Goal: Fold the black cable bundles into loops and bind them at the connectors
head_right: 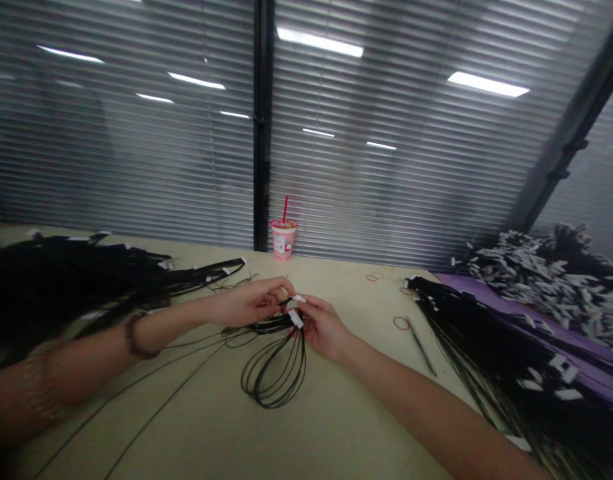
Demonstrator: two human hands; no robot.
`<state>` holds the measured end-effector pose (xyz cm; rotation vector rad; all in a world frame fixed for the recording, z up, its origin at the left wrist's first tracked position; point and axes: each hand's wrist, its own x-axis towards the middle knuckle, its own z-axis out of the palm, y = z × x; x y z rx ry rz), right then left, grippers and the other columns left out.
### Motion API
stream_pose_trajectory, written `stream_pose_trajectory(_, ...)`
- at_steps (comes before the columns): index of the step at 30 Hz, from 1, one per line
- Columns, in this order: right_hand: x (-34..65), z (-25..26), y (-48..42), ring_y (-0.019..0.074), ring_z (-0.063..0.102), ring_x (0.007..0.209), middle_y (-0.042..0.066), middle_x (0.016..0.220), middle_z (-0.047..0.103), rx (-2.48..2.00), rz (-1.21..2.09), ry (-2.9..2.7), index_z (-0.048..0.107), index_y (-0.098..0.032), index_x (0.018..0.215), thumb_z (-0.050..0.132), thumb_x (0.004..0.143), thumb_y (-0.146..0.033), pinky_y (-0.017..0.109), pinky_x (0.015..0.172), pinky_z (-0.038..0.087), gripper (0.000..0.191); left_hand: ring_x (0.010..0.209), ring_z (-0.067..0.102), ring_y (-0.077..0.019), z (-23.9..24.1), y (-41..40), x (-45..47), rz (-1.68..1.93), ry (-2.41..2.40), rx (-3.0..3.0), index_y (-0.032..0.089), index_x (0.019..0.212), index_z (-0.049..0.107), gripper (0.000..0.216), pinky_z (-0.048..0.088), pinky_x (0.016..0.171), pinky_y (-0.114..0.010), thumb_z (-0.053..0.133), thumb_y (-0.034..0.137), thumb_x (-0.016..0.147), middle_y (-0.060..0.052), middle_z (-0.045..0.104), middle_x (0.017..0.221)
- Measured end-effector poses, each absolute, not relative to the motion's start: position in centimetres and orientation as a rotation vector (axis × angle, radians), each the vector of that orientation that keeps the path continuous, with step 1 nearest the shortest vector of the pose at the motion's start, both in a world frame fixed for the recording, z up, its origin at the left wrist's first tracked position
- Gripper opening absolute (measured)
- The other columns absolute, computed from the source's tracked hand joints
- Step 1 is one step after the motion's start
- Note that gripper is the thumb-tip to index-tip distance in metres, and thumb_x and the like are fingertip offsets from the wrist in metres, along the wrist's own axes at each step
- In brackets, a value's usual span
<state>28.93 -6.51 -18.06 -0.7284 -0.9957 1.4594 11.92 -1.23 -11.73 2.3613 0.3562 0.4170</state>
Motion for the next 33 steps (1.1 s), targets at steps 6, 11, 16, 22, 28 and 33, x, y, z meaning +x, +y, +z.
stream_pose_trajectory(6, 28.6, -18.3, -6.6, 0.0097, 0.056, 0.066, 0.004, 0.081, 0.063, -0.729, 1.444, -1.087, 0.061, -0.013, 0.09, 0.063, 0.068, -0.031, 0.021, 0.059, 0.044, 0.028, 0.056, 0.046, -0.0034, -11.6, -2.9, 12.1, 0.302, 0.566, 2.348, 0.017, 0.11, 0.035, 0.053, 0.031, 0.049, -0.013, 0.057, 0.035, 0.065, 0.003, 0.052, 0.071)
stream_pose_trajectory(11, 28.3, -18.1, -6.7, 0.01, 0.057, 0.07, 0.005, 0.083, 0.063, -0.736, 1.45, -1.107, 0.063, -0.012, 0.086, 0.065, 0.066, -0.029, 0.021, 0.065, 0.043, 0.026, 0.054, 0.045, -0.0037, -12.2, -2.7, 12.3, 0.33, 0.654, 2.434, 0.017, 0.103, 0.042, 0.053, 0.027, 0.047, -0.012, 0.063, 0.04, 0.059, 0.005, 0.053, 0.065)
stream_pose_trajectory(16, 28.4, -18.1, -6.7, 0.0098, 0.054, 0.063, 0.004, 0.08, 0.062, -0.753, 1.47, -1.101, 0.062, -0.014, 0.089, 0.066, 0.065, -0.029, 0.023, 0.058, 0.044, 0.028, 0.055, 0.046, -0.0041, -12.1, -1.8, 12.2, 0.371, 0.642, 2.49, 0.017, 0.104, 0.042, 0.047, 0.029, 0.05, -0.013, 0.057, 0.039, 0.065, 0.005, 0.053, 0.063)
stream_pose_trajectory(22, 28.5, -18.3, -6.6, 0.0102, 0.055, 0.063, 0.002, 0.073, 0.061, -0.738, 1.447, -1.07, 0.062, -0.013, 0.081, 0.067, 0.064, -0.027, 0.024, 0.061, 0.044, 0.023, 0.05, 0.043, -0.0032, -12.7, -1.1, 12.4, 0.419, 0.716, 2.41, 0.013, 0.101, 0.042, 0.043, 0.026, 0.047, -0.013, 0.05, 0.041, 0.07, 0.004, 0.052, 0.061)
stream_pose_trajectory(28, 28.9, -18.2, -6.5, 0.0104, 0.055, 0.065, 0.001, 0.072, 0.059, -0.703, 1.519, -1.043, 0.059, -0.014, 0.082, 0.067, 0.064, -0.026, 0.024, 0.062, 0.043, 0.022, 0.049, 0.041, -0.0019, -12.7, -0.9, 12.7, 0.449, 0.757, 2.084, 0.013, 0.1, 0.047, 0.044, 0.027, 0.047, -0.013, 0.054, 0.041, 0.067, 0.003, 0.053, 0.063)
stream_pose_trajectory(33, 28.9, -17.7, -6.7, 0.0099, 0.054, 0.068, 0.0, 0.079, 0.059, -0.693, 1.54, -1.032, 0.057, -0.017, 0.085, 0.067, 0.062, -0.024, 0.023, 0.062, 0.043, 0.026, 0.051, 0.041, -0.0016, -12.5, -1.8, 13.1, 0.628, 0.776, 1.933, 0.013, 0.106, 0.043, 0.042, 0.028, 0.047, -0.012, 0.05, 0.035, 0.071, 0.004, 0.05, 0.065)
